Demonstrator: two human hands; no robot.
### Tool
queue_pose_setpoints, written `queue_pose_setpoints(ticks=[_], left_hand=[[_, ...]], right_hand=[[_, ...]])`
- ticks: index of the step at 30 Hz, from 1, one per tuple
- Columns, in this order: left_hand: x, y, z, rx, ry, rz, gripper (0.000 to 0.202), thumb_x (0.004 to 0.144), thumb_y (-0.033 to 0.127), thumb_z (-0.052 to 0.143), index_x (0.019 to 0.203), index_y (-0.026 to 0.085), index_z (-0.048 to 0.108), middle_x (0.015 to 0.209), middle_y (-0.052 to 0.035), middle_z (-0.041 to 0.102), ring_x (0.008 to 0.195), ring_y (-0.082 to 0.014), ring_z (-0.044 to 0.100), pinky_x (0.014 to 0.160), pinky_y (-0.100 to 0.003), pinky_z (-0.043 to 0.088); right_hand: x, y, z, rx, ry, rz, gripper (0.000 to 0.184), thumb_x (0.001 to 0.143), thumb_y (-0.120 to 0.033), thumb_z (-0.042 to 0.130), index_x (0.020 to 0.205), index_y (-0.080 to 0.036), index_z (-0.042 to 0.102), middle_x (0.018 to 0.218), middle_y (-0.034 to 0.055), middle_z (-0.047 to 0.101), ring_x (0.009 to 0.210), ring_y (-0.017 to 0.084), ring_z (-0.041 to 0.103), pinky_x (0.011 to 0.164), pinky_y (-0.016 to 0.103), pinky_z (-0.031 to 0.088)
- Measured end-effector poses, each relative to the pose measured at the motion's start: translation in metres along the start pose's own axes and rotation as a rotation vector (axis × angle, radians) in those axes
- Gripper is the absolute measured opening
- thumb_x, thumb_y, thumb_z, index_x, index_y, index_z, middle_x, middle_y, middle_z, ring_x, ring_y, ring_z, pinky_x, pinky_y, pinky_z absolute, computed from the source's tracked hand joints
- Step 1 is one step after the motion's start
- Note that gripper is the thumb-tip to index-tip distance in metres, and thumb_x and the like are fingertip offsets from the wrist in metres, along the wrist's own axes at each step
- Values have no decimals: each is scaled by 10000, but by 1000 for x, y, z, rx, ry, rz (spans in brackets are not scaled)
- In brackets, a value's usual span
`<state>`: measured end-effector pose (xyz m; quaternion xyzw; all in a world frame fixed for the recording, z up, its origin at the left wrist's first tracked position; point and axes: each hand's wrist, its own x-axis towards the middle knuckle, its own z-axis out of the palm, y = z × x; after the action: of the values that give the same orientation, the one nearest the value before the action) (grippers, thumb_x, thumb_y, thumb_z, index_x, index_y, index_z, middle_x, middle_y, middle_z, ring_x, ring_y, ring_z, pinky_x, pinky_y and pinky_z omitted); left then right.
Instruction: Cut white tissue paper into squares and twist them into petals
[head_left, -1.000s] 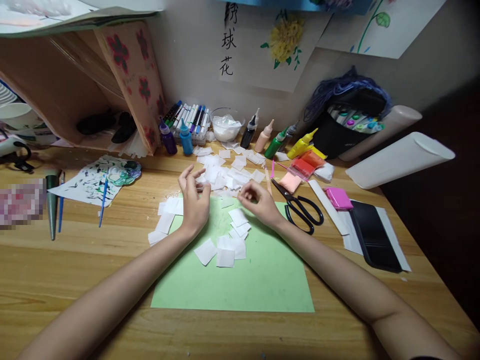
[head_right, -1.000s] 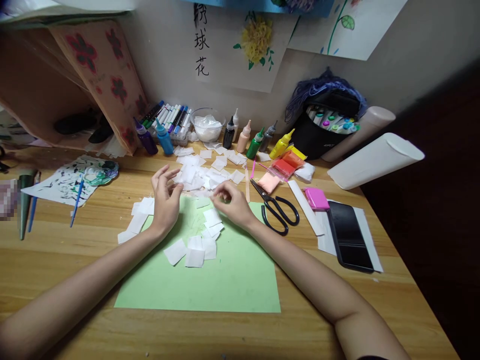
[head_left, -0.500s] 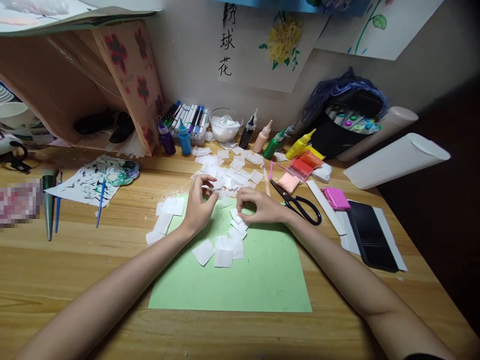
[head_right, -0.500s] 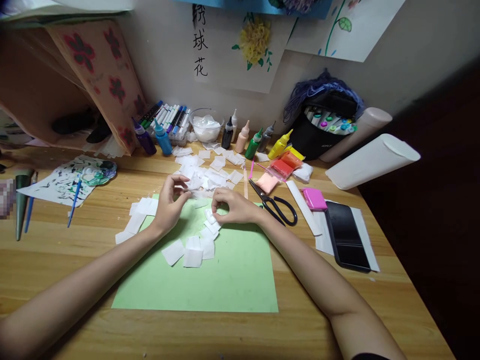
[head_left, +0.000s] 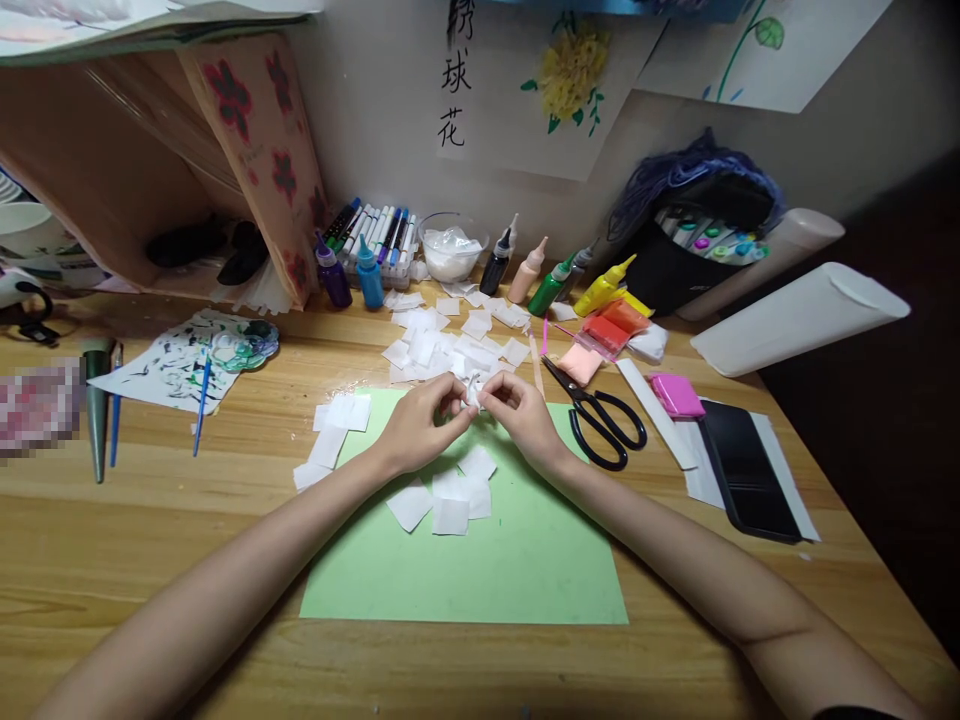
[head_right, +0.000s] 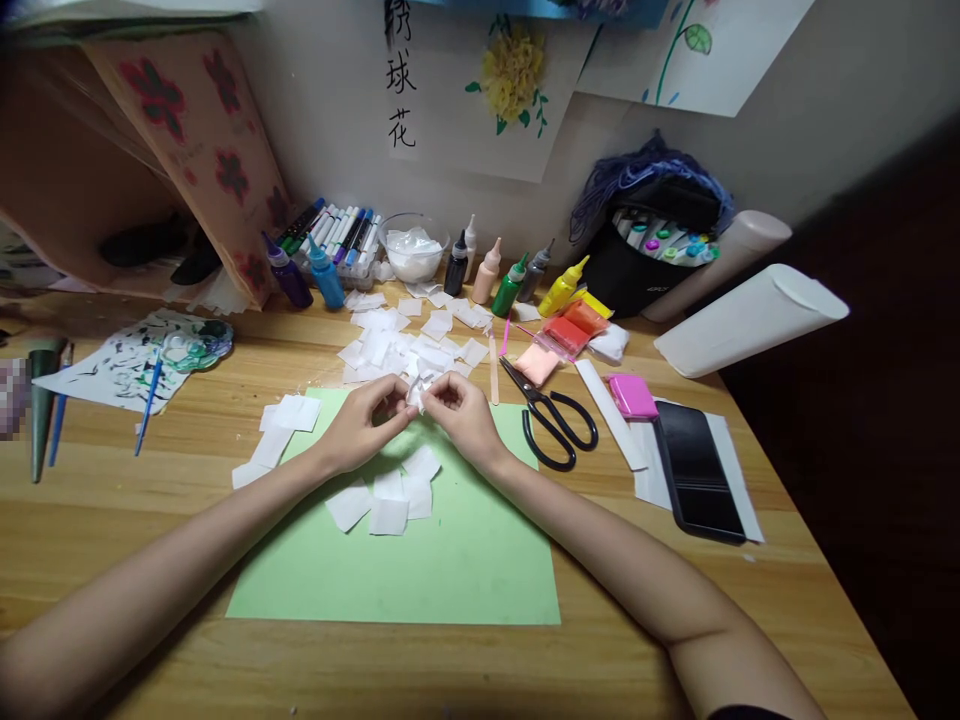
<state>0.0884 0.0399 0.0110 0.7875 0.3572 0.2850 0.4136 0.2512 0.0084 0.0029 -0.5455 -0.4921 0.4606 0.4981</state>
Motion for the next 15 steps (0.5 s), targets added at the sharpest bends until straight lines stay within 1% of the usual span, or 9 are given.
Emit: queue_pose_setpoints(ticks=[4,9,15], left_hand=[[0,-2,0,-7,4,-8,126,851,296,496,839,176,534,689,21,504,629,-111,441,594,-243,342],[-1,-2,1,-17,16,-10,110,847,277,498,855,174,534,697,20,517,633,-109,449,603,-242,347],[0,-1,1,-35,49,-17,96,849,265,491,838,174,521,684,20,509,624,-108,449,606,-244,348]], right_hand=[[-1,1,1,1,12,-14,192,713,-324,644,681,-182,519,642,-26,480,586,109,430,556,257,339],[-1,4,1,5,28,-25,180,727,-309,633,681,-180,516,638,-29,471,579,104,419,557,255,340],[0,6,0,-9,46,-53,194,729,-336,628,687,-187,512,658,-18,487,609,118,437,572,258,363]])
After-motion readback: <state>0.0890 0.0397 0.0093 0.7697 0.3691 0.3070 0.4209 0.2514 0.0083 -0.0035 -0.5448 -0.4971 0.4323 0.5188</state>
